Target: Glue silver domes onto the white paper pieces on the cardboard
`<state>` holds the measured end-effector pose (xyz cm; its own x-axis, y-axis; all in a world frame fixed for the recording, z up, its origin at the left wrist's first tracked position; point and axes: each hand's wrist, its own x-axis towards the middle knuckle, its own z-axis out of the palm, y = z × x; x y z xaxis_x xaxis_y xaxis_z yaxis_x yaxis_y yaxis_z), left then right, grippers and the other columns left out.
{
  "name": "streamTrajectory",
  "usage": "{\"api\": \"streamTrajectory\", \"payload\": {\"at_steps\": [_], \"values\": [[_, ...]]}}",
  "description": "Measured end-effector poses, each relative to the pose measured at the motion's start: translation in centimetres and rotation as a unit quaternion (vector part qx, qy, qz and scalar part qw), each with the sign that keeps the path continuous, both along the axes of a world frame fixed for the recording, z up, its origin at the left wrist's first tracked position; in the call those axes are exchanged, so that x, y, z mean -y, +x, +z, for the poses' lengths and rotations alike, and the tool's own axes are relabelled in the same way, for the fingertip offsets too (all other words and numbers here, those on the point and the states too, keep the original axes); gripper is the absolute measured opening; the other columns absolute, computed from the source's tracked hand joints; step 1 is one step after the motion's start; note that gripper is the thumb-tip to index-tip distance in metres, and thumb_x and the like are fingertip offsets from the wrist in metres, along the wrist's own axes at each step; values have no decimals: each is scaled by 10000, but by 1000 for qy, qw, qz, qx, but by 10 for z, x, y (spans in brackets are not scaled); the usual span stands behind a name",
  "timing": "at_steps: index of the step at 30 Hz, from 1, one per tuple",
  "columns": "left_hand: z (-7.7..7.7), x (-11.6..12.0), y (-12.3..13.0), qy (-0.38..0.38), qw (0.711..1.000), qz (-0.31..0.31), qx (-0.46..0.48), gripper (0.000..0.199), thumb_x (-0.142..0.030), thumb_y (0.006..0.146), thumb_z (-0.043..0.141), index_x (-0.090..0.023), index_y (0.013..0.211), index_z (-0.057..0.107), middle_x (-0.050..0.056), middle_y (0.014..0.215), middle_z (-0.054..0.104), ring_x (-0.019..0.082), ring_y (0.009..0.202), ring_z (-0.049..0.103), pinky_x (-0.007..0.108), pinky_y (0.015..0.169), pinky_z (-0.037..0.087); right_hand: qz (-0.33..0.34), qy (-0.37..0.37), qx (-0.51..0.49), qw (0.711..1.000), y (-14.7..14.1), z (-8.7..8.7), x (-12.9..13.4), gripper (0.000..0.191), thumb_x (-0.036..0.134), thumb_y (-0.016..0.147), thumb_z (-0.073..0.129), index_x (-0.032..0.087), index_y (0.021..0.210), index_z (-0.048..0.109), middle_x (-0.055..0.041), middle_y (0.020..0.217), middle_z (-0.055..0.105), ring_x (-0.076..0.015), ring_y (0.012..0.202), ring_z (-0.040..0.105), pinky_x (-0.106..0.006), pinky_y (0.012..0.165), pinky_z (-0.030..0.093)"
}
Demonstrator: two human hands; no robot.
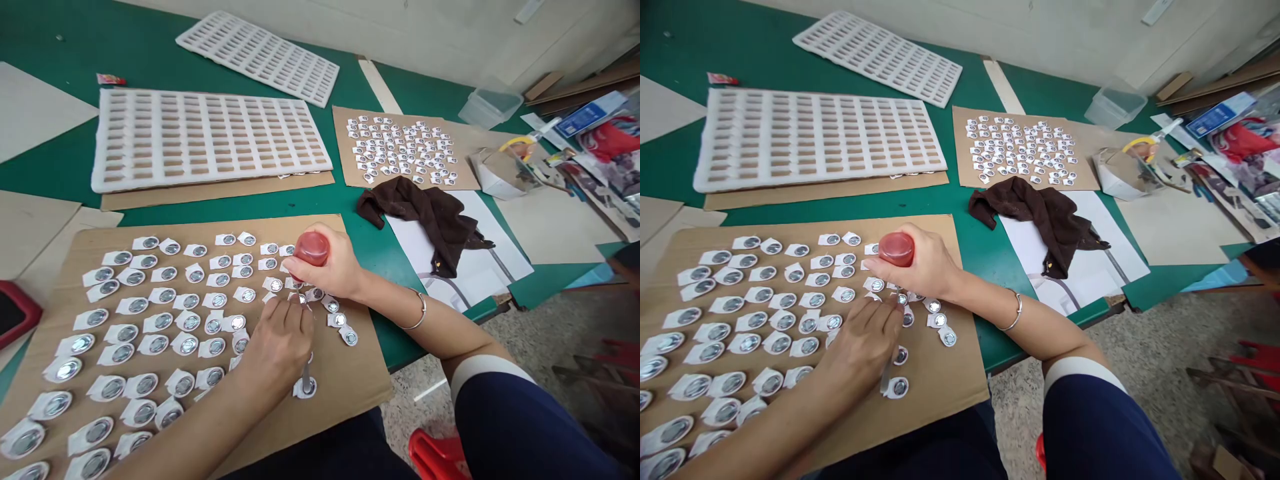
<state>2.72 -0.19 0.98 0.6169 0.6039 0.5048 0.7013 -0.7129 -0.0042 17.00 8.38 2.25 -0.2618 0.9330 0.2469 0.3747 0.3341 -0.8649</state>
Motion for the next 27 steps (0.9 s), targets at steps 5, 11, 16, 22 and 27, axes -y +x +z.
{"api": "streamTrajectory", "payload": {"at_steps": [5,11,16,22,27], "values": [[-4,0,1,17,1000,-2,-11,222,50,749,446,-66,695,627,161,671,632,234,590,557,381,572,513,11,-6,13,1000,1,-2,0,340,473,710,740,211,800,544,17,758,631,-130,669,577,-282,631,474],[-12,2,3,23,1000,18,-7,227,58,770,446,-69,712,625,170,724,640,239,647,569,386,612,513,13,-17,24,999,1,-3,1,357,498,722,725,209,813,536,13,767,633,-140,685,587,-293,640,469],[-12,4,2,15,1000,22,-11,236,54,776,433,-73,703,618,172,746,640,230,664,567,393,667,525,19,-19,19,999,2,-3,0,351,488,716,737,212,826,550,7,782,645,-150,700,596,-303,654,470],[-8,1,-1,21,1000,-1,-14,214,56,750,449,-55,724,630,190,760,657,237,661,581,384,656,529,14,-28,18,999,2,-3,0,370,516,714,734,215,823,550,-3,798,651,-160,720,604,-318,678,485],[-9,1,0,22,1000,7,-6,211,53,752,449,-63,704,619,197,768,659,242,667,579,381,649,519,15,-21,7,1000,2,-4,0,364,504,711,744,218,824,550,2,796,644,-159,723,603,-312,668,483]]}}
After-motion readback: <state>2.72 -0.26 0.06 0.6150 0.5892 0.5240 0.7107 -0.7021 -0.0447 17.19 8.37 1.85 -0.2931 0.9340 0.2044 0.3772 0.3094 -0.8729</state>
